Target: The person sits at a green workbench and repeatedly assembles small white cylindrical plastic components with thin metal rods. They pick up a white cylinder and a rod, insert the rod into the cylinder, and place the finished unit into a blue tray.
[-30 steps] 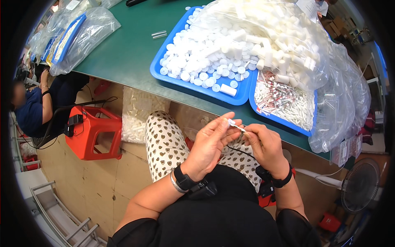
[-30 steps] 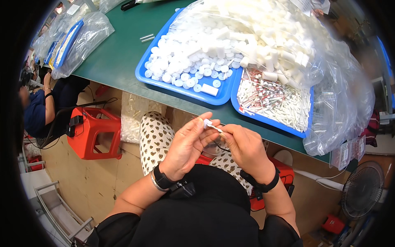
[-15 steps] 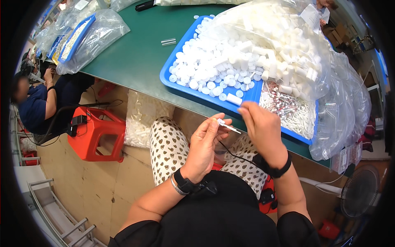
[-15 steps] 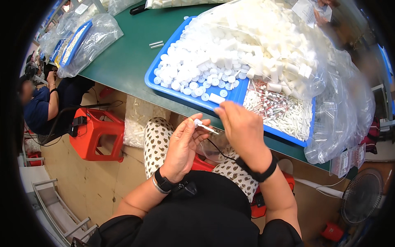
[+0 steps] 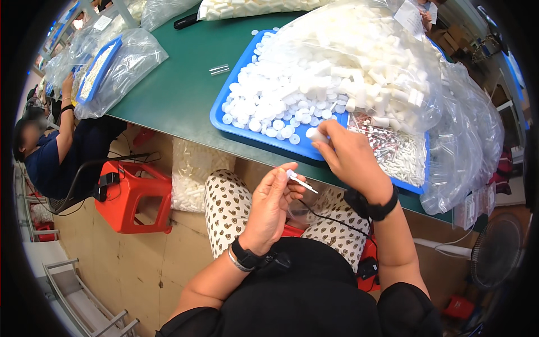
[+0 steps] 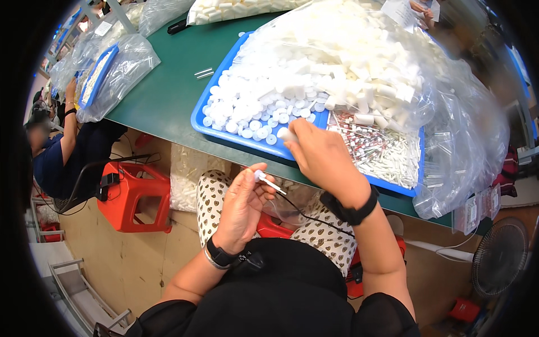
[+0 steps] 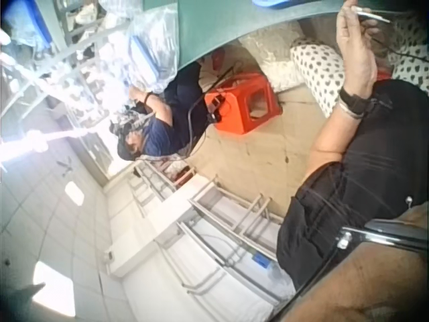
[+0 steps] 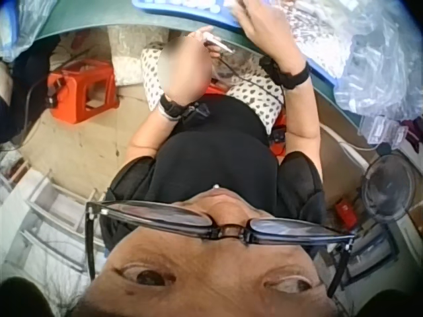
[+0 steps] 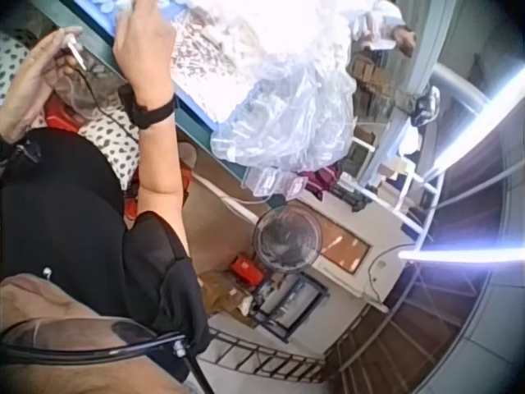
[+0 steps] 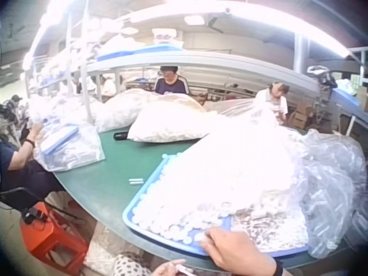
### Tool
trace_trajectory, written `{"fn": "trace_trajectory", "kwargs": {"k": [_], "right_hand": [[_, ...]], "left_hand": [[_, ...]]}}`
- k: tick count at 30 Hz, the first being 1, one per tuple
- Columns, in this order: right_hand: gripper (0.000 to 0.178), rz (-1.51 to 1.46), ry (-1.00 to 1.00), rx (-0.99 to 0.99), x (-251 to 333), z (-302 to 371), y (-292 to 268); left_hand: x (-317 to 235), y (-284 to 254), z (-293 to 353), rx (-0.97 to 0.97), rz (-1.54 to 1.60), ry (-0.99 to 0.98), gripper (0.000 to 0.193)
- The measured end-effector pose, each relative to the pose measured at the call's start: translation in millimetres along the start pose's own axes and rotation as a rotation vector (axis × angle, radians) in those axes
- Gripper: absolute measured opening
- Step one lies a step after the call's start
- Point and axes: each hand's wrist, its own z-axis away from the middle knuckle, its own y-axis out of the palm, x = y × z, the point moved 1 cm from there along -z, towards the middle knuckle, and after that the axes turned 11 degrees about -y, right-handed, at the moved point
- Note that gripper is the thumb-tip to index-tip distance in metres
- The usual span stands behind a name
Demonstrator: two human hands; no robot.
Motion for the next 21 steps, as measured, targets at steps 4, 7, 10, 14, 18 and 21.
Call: {"fn": "trace_trajectory", "kwargs": {"k": [4,7,10,14,18,21], "right_hand": [[0.018,-0.389,0.195,-0.016,29,36,-9],[0.018,-0.381,0.104,-0.020,39,55,-10],[0.020,-0.423,0.098,-0.077,43,65,-9],[0.018,-0.432,0.162,-0.025,40,72,-13],[0.013,-1.111,0.573,-0.141,37,86,-2],[0.011,-1.208,0.677,0.004,31,90,-16]], "left_hand": [[-9,4,1,0.052,0.017,0.028,0.040],[-3,15,1,0.088,0.041,0.017,0.033],[12,16,-1,0.081,-0.091,-0.033,0.032],[18,22,1,0.038,-0.182,-0.029,0.029],[15,29,1,0.016,-0.324,0.017,0.028],[15,33,0,0.002,-0.321,-0.108,0.029]]}}
